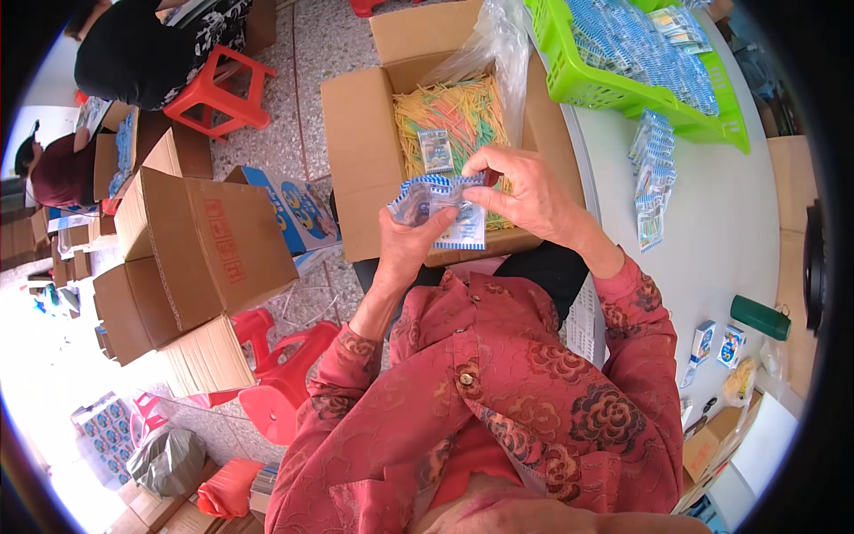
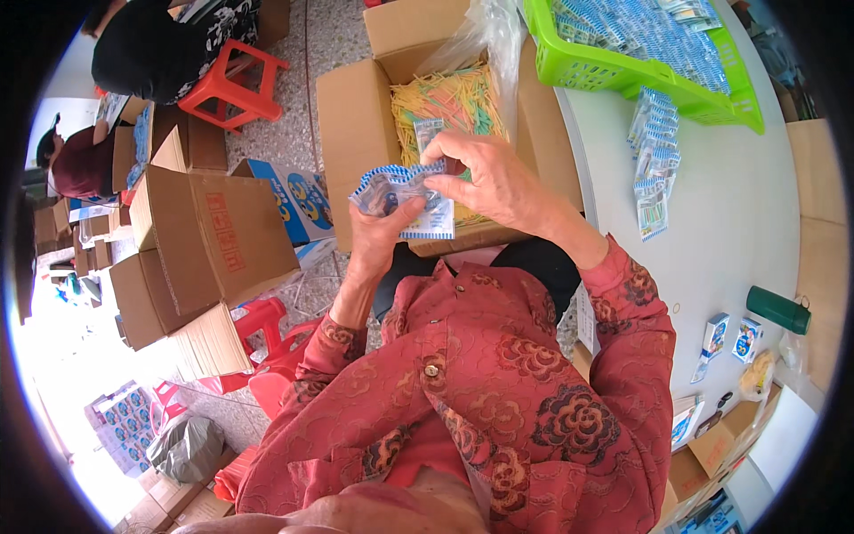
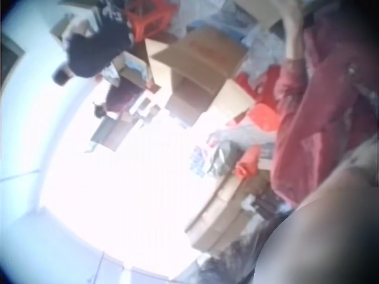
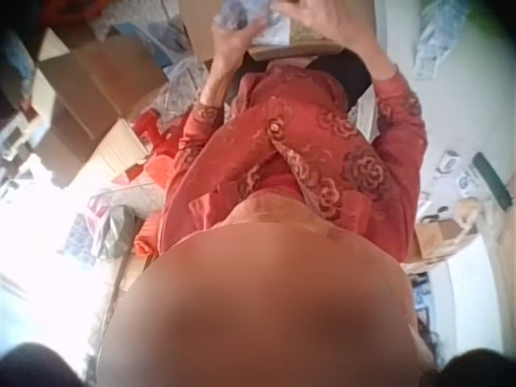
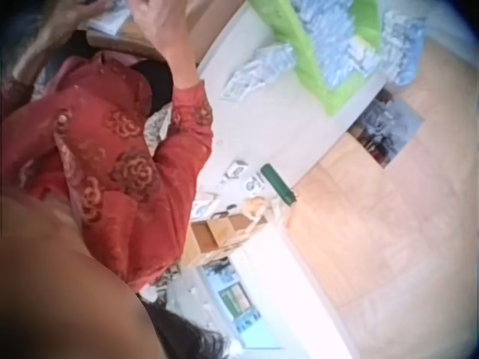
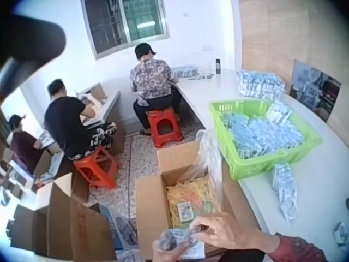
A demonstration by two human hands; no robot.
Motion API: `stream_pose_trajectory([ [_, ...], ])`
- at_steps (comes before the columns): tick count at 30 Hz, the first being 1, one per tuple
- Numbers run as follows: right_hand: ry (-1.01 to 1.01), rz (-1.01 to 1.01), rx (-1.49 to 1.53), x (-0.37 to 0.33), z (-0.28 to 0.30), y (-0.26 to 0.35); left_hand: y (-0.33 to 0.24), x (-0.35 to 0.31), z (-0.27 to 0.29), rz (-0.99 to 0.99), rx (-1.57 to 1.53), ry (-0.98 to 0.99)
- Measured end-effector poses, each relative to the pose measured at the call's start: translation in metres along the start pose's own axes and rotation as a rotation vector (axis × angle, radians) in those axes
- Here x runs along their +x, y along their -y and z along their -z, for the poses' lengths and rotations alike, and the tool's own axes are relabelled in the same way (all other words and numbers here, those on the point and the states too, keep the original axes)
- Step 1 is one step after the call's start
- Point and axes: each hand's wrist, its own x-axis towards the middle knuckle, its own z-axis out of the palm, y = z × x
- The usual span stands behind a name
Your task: Packing thin sticks into clear plastic bags and placing them into a box.
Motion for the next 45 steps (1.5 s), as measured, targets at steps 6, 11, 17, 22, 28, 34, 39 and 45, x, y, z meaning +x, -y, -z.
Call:
stream_pose_trajectory([
  [6,-0.221,0.182,-0.189,-0.005,0.000,0.016,0.001,0.002,-0.001,-0.038,-0.015,-0.084],
  [11,-0.243,0.268,-0.311,-0.008,-0.007,0.016,-0.001,0.000,-0.006,-0.057,-0.018,-0.088],
  [17,-0.062,0.494,-0.497,0.005,-0.007,0.015,0.004,0.007,0.007,-0.101,0.114,-0.105],
  [22,0.024,0.443,-0.463,0.029,-0.007,0.007,-0.011,0.017,0.012,-0.200,0.129,-0.157],
  [28,0.015,0.356,-0.350,0.046,-0.018,0.003,-0.023,0.016,0.011,-0.156,0.029,-0.157],
  [34,-0.032,0.489,-0.285,0.054,-0.023,0.006,-0.018,0.019,0.028,-0.195,0.100,-0.218],
  [39,-0.248,-0.031,0.418,0.057,-0.017,-0.036,-0.017,0.023,0.033,-0.232,-0.004,-0.292],
  [45,-0.105,-0.376,-0.004,0.020,-0.062,-0.197,-0.006,0.010,0.062,-0.208,-0.114,-0.358],
])
